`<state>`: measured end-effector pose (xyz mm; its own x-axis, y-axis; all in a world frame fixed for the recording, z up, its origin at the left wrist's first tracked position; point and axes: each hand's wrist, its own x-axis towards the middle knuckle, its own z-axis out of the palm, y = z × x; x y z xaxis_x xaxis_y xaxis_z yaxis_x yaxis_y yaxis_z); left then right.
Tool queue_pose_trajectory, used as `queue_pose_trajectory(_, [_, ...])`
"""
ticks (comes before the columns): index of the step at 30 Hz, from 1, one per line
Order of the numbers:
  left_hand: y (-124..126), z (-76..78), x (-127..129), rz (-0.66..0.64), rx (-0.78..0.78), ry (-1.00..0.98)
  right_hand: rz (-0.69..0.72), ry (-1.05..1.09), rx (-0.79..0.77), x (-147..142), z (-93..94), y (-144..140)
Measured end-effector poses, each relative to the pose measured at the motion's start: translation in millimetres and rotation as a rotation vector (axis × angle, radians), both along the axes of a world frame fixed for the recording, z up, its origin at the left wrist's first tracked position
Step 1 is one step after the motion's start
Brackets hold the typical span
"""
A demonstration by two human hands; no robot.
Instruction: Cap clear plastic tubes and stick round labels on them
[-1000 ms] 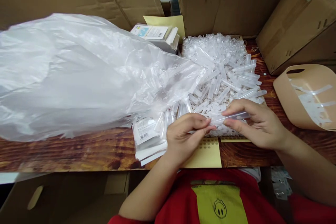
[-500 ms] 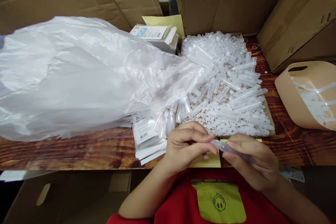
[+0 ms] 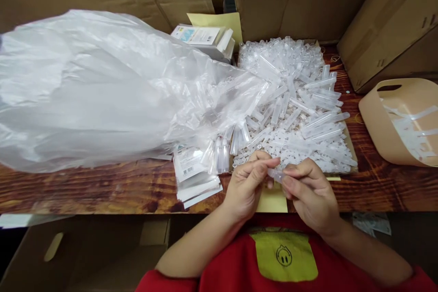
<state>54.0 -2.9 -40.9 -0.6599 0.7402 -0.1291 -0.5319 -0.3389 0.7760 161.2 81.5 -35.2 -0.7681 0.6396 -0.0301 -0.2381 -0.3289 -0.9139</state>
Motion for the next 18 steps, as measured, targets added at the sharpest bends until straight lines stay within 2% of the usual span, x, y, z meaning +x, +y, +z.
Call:
queue_pose_trajectory(3, [3.7, 4.7, 8.4, 0.110, 0.002, -0.057, -0.100, 0.027, 0.173, -1.8, -1.7, -12.0])
queue_pose_trajectory(6, [5.0, 12.8, 15.7, 0.105, 0.057, -0.090, -0.163, 0.082, 0.501, 0.7, -4.6, -18.8])
queue_pose_trajectory(8, [6.2, 16.8, 19.5, 0.087, 0.085, -0.076, -0.171, 0.116, 0.651, 2.4, -5.9, -21.5])
queue_pose_trajectory(11, [9.5, 20.7, 24.2, 0.092, 0.122, -0.052, -0.200, 0.136, 0.645, 0.6, -6.6, -25.3])
queue_pose_trajectory(13, [11.9, 22.8, 27.4, 0.051, 0.143, -0.127, -0.283, 0.100, 0.675, -4.2, -6.6, -26.5])
queue_pose_trajectory(16, [15.0, 24.8, 29.6, -0.070, 0.106, -0.332, -0.348, 0.039, 1.026, -13.2, -3.4, -19.0])
queue_pose_trajectory(18, [17.0, 24.8, 26.2, -0.069, 0.037, -0.436, -0.282, 0.012, 1.281, -17.4, 4.5, -2.4])
